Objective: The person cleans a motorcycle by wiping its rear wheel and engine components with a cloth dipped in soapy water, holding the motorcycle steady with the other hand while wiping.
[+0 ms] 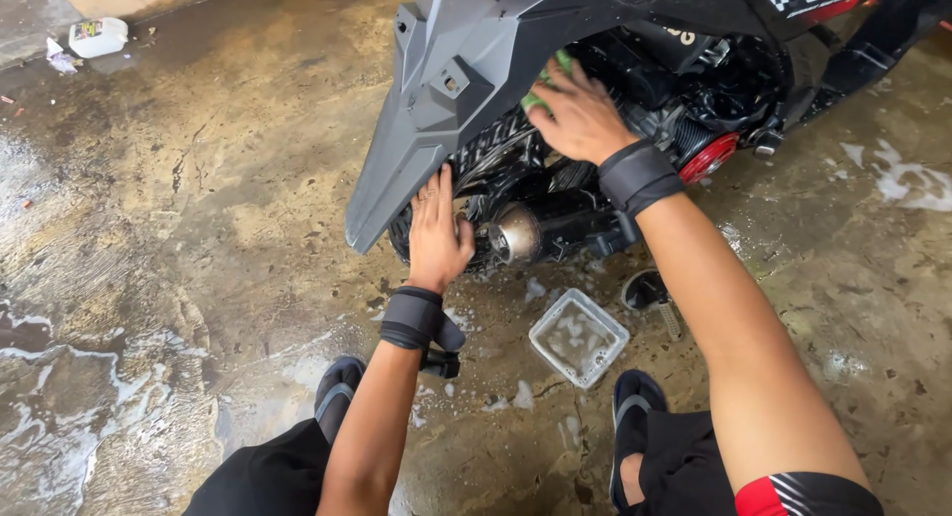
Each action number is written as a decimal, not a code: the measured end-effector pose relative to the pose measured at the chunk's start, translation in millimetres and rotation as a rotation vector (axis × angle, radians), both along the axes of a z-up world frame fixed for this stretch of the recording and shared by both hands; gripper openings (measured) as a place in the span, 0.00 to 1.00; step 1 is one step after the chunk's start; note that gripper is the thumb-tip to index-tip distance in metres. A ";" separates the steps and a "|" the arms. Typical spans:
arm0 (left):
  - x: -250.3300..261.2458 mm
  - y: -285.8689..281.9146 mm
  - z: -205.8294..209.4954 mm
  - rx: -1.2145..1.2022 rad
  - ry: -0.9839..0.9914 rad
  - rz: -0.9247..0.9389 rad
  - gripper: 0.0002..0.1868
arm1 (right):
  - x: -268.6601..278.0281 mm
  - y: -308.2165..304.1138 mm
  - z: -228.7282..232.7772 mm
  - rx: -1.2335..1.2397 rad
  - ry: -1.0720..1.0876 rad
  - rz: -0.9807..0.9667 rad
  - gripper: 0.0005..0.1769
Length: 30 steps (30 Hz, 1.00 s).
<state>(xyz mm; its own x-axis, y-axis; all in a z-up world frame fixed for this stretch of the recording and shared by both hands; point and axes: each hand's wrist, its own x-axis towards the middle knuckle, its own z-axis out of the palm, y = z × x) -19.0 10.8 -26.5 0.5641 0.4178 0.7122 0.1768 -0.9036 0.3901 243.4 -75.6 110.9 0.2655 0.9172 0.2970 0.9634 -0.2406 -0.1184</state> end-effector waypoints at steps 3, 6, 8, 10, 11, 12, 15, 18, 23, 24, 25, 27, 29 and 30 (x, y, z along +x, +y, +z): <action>-7.9 -1.1 -6.4 0.019 0.005 0.080 0.45 | 13.9 0.7 -4.4 0.009 0.142 -0.117 0.34; -16.2 -1.9 -16.6 -0.025 0.133 0.169 0.48 | 17.4 2.8 -21.2 0.121 0.161 -0.171 0.34; -18.0 -3.4 -22.2 -0.060 0.132 0.202 0.48 | 17.1 4.2 -25.1 0.149 0.128 -0.178 0.34; -15.1 -3.3 -25.9 -0.100 0.130 0.230 0.49 | 13.5 3.5 -24.4 0.172 0.092 -0.188 0.34; -12.4 -2.7 -26.9 -0.071 0.120 0.242 0.48 | 9.2 2.4 -22.3 0.187 0.064 -0.148 0.33; -9.4 -1.7 -27.9 -0.041 0.111 0.253 0.47 | 5.3 1.1 -20.8 0.202 0.037 -0.111 0.34; -2.9 0.0 -36.5 -0.013 0.130 0.282 0.48 | 0.3 4.5 -24.0 0.262 -0.046 -0.012 0.32; 0.3 -2.7 -32.1 -0.022 0.142 0.304 0.48 | -28.7 5.5 -5.4 0.279 -0.098 0.122 0.31; 7.5 -7.4 -10.0 -0.005 0.174 0.302 0.48 | -44.5 19.7 -9.8 0.282 -0.154 0.260 0.26; 8.6 -10.0 -3.9 0.001 0.183 0.299 0.49 | -45.1 22.0 -11.0 0.295 -0.194 0.285 0.23; 10.2 -10.5 -1.1 0.001 0.182 0.299 0.49 | -42.5 23.3 -11.9 0.295 -0.194 0.285 0.23; 15.2 -10.9 5.0 0.007 0.212 0.287 0.49 | -35.8 26.3 -12.7 0.301 -0.198 0.293 0.22; 13.4 -14.6 12.9 0.014 0.230 0.262 0.49 | -33.5 19.0 -2.5 0.293 -0.170 0.289 0.23; 12.5 -15.6 17.3 0.023 0.247 0.239 0.49 | -32.5 16.6 3.2 0.288 -0.144 0.287 0.25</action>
<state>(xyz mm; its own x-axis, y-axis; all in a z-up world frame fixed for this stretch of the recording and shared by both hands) -6.5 -4.7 -9.3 0.6085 0.5445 0.5773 0.4714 -0.8332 0.2890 211.0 -59.0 114.1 -0.0518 0.8219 0.5673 0.9980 0.0632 -0.0005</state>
